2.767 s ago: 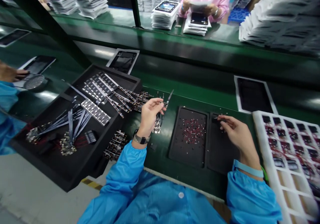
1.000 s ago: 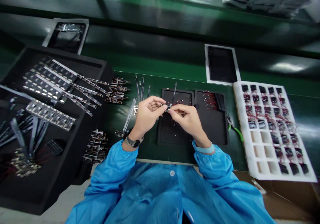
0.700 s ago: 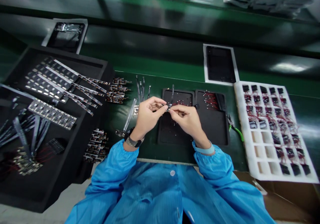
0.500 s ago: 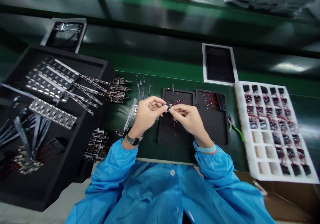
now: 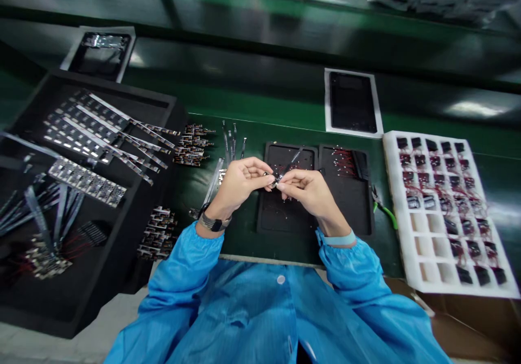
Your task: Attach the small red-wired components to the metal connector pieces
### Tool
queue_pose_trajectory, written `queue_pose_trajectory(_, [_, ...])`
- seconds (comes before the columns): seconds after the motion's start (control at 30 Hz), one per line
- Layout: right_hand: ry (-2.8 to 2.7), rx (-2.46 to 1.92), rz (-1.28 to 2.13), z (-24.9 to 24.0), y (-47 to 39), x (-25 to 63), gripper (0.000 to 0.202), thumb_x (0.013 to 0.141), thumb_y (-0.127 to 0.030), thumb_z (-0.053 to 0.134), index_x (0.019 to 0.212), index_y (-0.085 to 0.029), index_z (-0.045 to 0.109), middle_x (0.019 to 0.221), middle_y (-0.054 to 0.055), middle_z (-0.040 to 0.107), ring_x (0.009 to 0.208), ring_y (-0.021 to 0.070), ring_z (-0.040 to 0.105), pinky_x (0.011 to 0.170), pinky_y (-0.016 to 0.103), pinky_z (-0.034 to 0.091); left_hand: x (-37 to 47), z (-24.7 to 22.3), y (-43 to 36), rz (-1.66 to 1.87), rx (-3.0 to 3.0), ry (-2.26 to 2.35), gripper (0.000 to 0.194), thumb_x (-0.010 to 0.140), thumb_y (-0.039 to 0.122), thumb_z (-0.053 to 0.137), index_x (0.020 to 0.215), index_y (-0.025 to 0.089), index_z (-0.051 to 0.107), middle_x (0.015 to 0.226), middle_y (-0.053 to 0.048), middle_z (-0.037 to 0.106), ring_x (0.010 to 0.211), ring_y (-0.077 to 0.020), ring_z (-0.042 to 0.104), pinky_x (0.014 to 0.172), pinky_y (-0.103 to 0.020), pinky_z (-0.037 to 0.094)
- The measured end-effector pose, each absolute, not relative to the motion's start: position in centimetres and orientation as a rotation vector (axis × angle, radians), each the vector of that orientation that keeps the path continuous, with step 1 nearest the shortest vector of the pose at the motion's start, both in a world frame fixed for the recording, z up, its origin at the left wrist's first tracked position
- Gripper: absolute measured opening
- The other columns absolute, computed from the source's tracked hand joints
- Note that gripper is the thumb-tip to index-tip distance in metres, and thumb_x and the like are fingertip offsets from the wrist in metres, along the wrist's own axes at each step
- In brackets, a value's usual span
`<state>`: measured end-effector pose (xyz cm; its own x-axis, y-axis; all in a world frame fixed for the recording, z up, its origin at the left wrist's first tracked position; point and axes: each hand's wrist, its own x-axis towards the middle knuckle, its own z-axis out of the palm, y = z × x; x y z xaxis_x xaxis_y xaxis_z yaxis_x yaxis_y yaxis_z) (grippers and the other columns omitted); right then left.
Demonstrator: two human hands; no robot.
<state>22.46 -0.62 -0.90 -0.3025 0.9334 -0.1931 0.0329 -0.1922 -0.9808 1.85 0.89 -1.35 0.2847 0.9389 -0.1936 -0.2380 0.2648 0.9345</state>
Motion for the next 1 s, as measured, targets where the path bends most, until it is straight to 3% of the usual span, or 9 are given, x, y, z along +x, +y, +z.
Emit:
queue_pose_trajectory(0.8, [-1.348, -1.18, 1.603, -0.9, -0.61, 22.52, 0.027, 0.08, -0.041, 0.089, 0.082, -0.018, 0.077, 0.064, 0.002, 0.072, 0.055, 0.0141, 0.064, 0.054, 0.026, 0.049, 1.95, -1.7, 0.58, 0.974, 0.987, 0.944, 0.028, 0.072, 0.027, 0.092, 0.089, 0.013, 0.075, 0.07, -0.005, 0.076, 0.065, -0.0171, 0.074, 0.067, -0.027, 0.06])
queue_pose_trajectory(0.93, [-1.388, -1.187, 1.573, -0.65, -0.65, 22.55, 0.025, 0.084, -0.042, 0.086, 0.085, -0.019, 0.077, 0.067, 0.002, 0.073, 0.059, 0.0155, 0.066, 0.059, 0.028, 0.051, 1.98, -1.32, 0.62, 0.995, 0.993, 0.937, 0.028, 0.074, 0.029, 0.092, 0.089, 0.013, 0.075, 0.07, -0.005, 0.076, 0.065, -0.0168, 0.074, 0.067, -0.027, 0.061])
queue_pose_trajectory(1.0, [-1.437, -1.184, 1.503, -0.23, -0.46, 23.29, 0.023, 0.086, -0.041, 0.085, 0.094, -0.02, 0.079, 0.078, 0.004, 0.078, 0.069, 0.0182, 0.071, 0.067, 0.031, 0.056, 1.62, -0.88, 0.64, 1.036, 1.01, 0.927, 0.026, 0.076, 0.029, 0.091, 0.09, 0.014, 0.074, 0.073, -0.005, 0.076, 0.065, -0.0167, 0.074, 0.068, -0.028, 0.062])
